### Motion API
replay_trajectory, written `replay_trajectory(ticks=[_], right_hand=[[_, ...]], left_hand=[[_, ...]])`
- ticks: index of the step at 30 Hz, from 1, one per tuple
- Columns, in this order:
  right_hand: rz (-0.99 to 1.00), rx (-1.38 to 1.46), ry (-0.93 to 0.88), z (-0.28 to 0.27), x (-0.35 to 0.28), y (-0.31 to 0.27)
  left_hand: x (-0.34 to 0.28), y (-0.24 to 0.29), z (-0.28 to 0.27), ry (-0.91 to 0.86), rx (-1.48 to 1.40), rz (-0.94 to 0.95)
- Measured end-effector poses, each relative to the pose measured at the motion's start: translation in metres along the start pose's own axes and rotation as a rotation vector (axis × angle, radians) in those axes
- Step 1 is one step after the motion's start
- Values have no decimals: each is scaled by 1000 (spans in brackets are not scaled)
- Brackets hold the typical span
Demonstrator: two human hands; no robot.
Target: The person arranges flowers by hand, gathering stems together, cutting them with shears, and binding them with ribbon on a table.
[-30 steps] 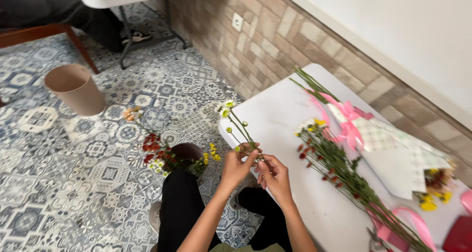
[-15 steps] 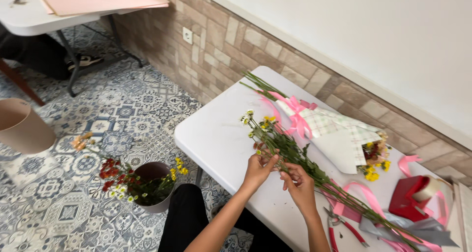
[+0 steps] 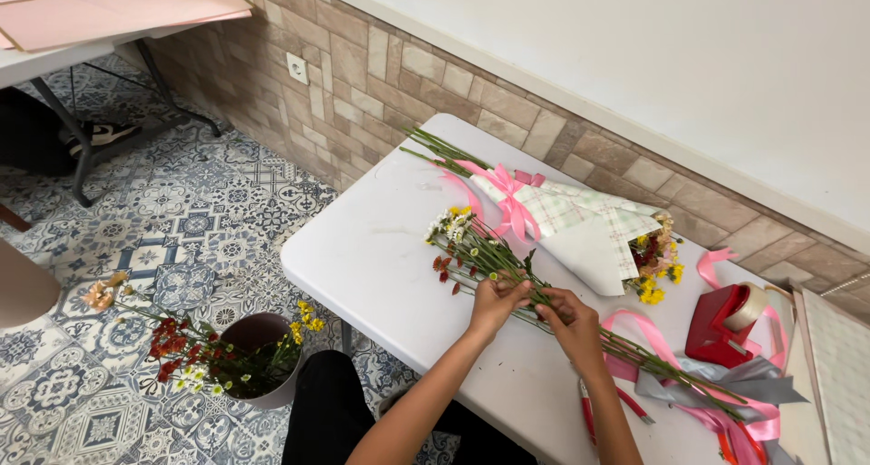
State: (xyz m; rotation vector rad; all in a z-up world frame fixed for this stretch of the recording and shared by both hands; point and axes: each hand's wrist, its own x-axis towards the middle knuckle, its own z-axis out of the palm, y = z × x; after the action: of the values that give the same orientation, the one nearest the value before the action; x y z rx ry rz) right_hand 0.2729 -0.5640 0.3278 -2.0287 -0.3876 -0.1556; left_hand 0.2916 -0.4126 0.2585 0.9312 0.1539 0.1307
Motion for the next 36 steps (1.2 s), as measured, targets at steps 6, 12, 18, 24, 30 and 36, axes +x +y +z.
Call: replay_trajectory(ticks=[6, 12, 18, 24, 30, 36], right_hand=[[2, -106, 44, 3, 11, 24], [-142, -157, 44, -2, 12, 12], [-228, -222, 65, -5, 23, 11], [-157, -228, 18, 11, 44, 44], [-117, -249, 17, 21, 49, 57], [-155, -294, 68, 24, 48, 42]], left_hand=[[7, 10, 6, 45, -13, -8], [20, 3, 3, 53, -1, -76], [36, -7, 1, -13, 105, -47], [29, 11, -9, -7, 179, -130], [1, 41, -11, 19, 159, -113], [-44, 52, -18, -160, 679, 64]])
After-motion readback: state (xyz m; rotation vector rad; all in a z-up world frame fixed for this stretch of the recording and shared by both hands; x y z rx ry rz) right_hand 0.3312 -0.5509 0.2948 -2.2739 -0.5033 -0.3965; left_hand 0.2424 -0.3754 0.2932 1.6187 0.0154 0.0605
